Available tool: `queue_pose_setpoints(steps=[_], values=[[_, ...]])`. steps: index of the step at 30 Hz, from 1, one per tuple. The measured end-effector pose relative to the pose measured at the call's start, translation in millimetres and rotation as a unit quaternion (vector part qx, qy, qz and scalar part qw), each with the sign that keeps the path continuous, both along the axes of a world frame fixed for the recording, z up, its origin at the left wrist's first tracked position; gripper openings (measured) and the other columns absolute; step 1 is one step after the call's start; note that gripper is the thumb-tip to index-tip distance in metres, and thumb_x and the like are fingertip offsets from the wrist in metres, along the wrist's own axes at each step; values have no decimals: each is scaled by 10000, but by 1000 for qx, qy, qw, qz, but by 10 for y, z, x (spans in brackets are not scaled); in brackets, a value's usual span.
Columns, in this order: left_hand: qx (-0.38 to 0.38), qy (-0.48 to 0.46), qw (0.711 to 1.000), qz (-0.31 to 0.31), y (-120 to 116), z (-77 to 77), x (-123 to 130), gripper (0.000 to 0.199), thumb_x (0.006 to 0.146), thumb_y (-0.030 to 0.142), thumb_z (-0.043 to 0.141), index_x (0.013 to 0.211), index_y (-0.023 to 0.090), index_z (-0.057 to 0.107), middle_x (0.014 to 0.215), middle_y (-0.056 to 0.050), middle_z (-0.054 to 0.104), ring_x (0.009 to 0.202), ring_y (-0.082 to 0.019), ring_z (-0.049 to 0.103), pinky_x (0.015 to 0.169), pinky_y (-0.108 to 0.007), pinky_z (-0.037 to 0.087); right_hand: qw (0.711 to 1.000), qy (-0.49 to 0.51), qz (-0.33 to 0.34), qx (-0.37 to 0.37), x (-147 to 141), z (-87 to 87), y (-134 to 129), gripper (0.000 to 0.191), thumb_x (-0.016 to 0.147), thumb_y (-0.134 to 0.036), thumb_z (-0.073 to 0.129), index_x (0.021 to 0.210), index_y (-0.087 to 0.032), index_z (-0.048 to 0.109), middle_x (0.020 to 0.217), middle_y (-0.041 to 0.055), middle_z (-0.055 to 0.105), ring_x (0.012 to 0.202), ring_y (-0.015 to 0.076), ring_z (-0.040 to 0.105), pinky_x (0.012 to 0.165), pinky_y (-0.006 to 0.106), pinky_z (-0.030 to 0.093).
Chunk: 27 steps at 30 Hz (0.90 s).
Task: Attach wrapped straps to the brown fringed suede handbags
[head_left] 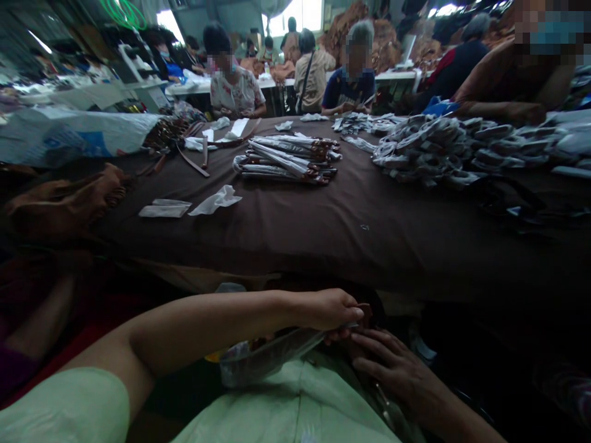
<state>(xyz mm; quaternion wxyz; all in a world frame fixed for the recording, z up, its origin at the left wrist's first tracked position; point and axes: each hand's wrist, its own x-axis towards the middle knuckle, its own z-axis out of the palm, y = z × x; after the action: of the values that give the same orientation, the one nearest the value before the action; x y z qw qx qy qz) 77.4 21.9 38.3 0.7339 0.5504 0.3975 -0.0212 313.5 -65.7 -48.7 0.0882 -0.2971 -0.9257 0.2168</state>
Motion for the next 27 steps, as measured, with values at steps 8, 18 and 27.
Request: queue_pose_setpoints(steps=[8, 18, 27], values=[[2, -61, 996, -63, 124, 395, -82, 222, 943, 335, 418, 840, 174, 531, 537, 57, 459, 409, -63, 428, 436, -167, 367, 941, 251, -152, -169, -88, 480, 314, 380, 882, -382, 543, 1249, -285, 566, 1333, 97, 542, 1254, 282, 484, 1005, 425, 451], [116, 31, 991, -62, 535, 857, -19, 309, 926, 385, 431, 715, 170, 500, 527, 59, 430, 424, -72, 402, 437, -197, 372, 852, 407, -286, -165, -445, 372, 560, 314, 857, -432, 558, 1110, -268, 644, 1113, 71, 671, 1043, 270, 630, 863, 344, 530], [277, 100, 955, 13, 671, 738, 102, 270, 667, 397, 676, 761, 162, 584, 597, 46, 521, 490, -76, 459, 428, -178, 327, 843, 401, -290, -212, -595, 571, 836, 302, 831, -427, 605, 1058, -233, 650, 922, 24, 675, 847, 211, 639, 712, 246, 524]])
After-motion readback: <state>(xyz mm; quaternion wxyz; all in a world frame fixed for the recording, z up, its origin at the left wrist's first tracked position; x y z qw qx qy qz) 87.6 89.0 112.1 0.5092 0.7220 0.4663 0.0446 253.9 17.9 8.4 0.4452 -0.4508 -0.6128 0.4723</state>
